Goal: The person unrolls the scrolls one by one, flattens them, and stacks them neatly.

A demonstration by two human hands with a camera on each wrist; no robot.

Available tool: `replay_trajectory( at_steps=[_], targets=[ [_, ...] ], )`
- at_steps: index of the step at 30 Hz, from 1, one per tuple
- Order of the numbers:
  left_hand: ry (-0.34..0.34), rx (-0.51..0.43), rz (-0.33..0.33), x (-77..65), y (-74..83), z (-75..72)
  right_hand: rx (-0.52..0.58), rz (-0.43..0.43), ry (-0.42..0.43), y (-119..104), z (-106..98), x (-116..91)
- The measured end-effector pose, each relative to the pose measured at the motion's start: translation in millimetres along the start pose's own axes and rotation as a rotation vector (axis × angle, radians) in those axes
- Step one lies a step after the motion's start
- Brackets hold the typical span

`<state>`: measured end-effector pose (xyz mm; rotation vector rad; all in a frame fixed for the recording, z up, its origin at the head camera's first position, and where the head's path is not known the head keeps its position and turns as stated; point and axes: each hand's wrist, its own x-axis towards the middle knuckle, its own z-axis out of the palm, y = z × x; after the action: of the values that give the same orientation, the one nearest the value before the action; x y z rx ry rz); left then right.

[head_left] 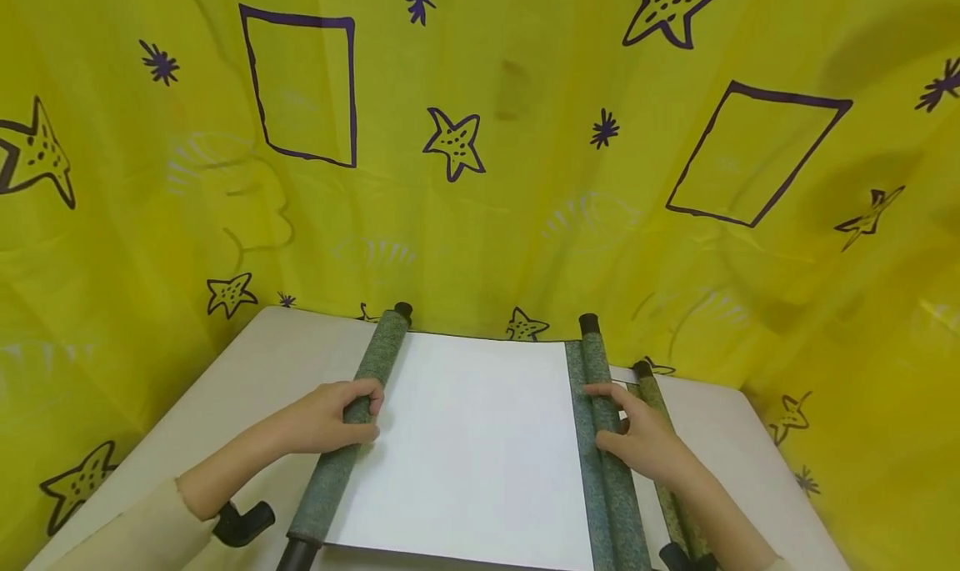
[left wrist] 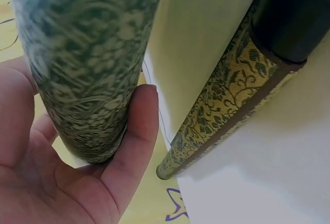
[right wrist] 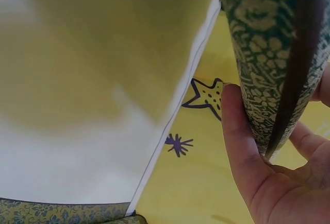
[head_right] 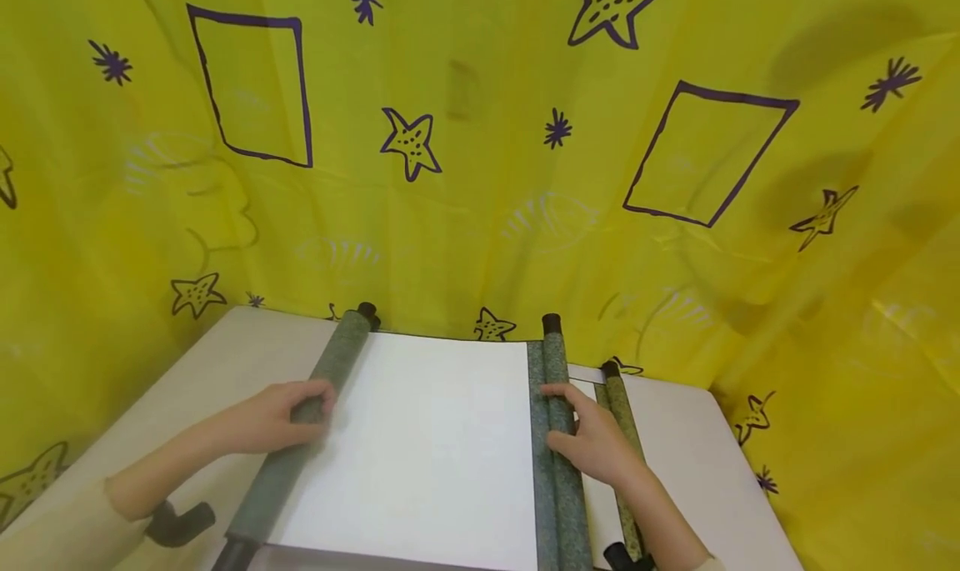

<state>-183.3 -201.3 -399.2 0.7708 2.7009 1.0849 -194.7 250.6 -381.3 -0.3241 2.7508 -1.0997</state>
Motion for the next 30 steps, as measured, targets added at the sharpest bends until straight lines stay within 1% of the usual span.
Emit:
replay_trajectory(
  at_steps=[4, 7, 12, 16, 19, 21, 30],
  targets=[
    [0.005, -0.003, -0.017, -1.2, -1.3, -1.2, 0.01, 0.015, 0.003, 0, 0, 0],
    [0.002, -0.007, -0.017, -0.9, -2.1, -2.9, 0.014, 0.016, 0.001, 0, -1, -1],
    [0.0, 0.017, -0.025, -1.2, -4.7, -6.6, 0.019, 0.017, -0.01, 1, -3, -1],
    [0.014, 0.031, -0.02, -2.5, -6.3, -8.9, 0.017, 0.009, -0.013, 2, -5, -1],
    [0.025, 0.037, -0.003, -2.8, -7.2, -10.3, 0.017, -0.003, -0.014, 4, -6, -2],
    [0.028, 0.04, -0.005, -3.0, -7.9, -11.1, 0.015, -0.012, -0.013, 6, -6, -2],
    [0.003, 0.021, -0.003, -3.5, -9.7, -13.5, -0.011, -0.008, 0.003, 8, -8, -4]
  ],
)
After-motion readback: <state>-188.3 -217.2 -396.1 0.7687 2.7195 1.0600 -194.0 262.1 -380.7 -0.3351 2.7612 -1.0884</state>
